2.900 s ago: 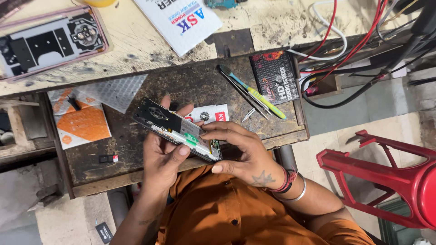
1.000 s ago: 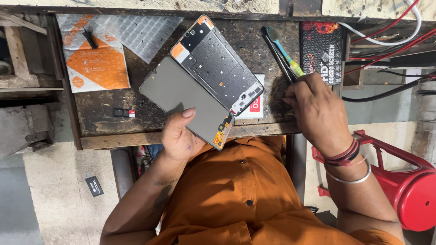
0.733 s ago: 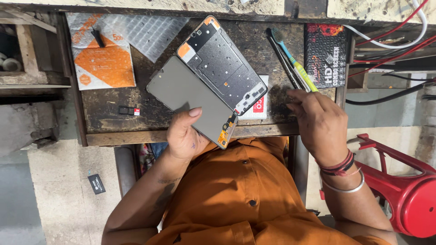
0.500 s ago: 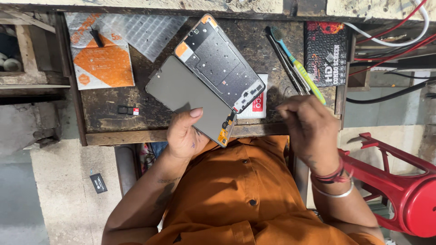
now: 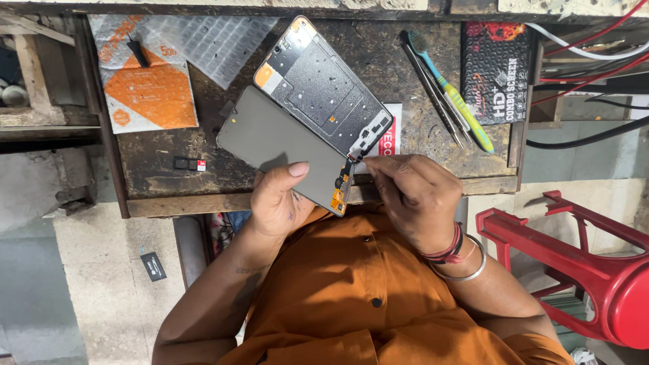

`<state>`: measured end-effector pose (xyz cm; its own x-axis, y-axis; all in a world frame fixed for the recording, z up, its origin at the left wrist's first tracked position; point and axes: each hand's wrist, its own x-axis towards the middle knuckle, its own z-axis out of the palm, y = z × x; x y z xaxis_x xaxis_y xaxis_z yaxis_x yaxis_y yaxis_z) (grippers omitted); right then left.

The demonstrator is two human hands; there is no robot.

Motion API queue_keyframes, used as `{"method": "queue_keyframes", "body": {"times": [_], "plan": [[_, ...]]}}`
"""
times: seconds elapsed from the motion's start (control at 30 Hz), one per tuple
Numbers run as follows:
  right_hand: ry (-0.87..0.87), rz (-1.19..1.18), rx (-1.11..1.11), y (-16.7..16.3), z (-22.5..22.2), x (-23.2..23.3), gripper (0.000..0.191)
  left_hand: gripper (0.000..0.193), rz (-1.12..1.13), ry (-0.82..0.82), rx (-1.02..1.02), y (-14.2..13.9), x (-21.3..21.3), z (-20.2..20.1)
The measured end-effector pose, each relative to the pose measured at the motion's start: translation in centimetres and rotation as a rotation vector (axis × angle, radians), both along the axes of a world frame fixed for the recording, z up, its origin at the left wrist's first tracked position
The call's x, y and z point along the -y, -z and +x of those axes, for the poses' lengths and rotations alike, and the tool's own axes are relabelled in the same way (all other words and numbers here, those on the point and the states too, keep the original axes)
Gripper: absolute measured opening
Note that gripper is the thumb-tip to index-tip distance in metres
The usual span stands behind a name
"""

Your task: The person disassembles a smartphone, removes the broken screen, and uses tweezers to detach small internal components. They then place a new screen assembly onto the phone chassis and align it with the frame.

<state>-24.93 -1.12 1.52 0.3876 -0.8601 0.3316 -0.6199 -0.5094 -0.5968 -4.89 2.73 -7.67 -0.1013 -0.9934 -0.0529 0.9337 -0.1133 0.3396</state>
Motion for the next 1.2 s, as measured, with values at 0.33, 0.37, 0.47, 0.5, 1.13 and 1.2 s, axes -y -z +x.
{"method": "queue_keyframes", "body": {"times": [0.33, 0.37, 0.47, 0.5, 1.13, 1.2], "plan": [[0.005, -0.086, -0.086, 0.8, -0.2, -0.2, 0.023, 0.028, 0.001, -0.037, 0.004, -0.1, 0.0, -0.2], [0.005, -0.096, -0.096, 0.8, -0.1, -0.2, 0.023, 0.028, 0.000, -0.034, -0.001, -0.1, 0.1, -0.2], [0.002, -0.137, -0.129, 0.9, -0.1, -0.4, 0.026, 0.027, -0.005, -0.014, -0.004, -0.3, 0.1, -0.1], [0.000, -0.159, -0.140, 0.9, -0.1, -0.4, 0.027, 0.028, 0.000, -0.013, 0.001, -0.3, 0.1, -0.1], [-0.107, -0.287, -0.304, -0.2, 0.5, -0.7, 0.037, 0.029, 0.006, 0.003, 0.019, 0.6, -0.1, -0.2], [-0.066, -0.211, -0.286, -0.3, 0.5, -0.5, 0.032, 0.030, 0.012, 0.010, 0.009, 0.6, -0.1, -0.2]]}}
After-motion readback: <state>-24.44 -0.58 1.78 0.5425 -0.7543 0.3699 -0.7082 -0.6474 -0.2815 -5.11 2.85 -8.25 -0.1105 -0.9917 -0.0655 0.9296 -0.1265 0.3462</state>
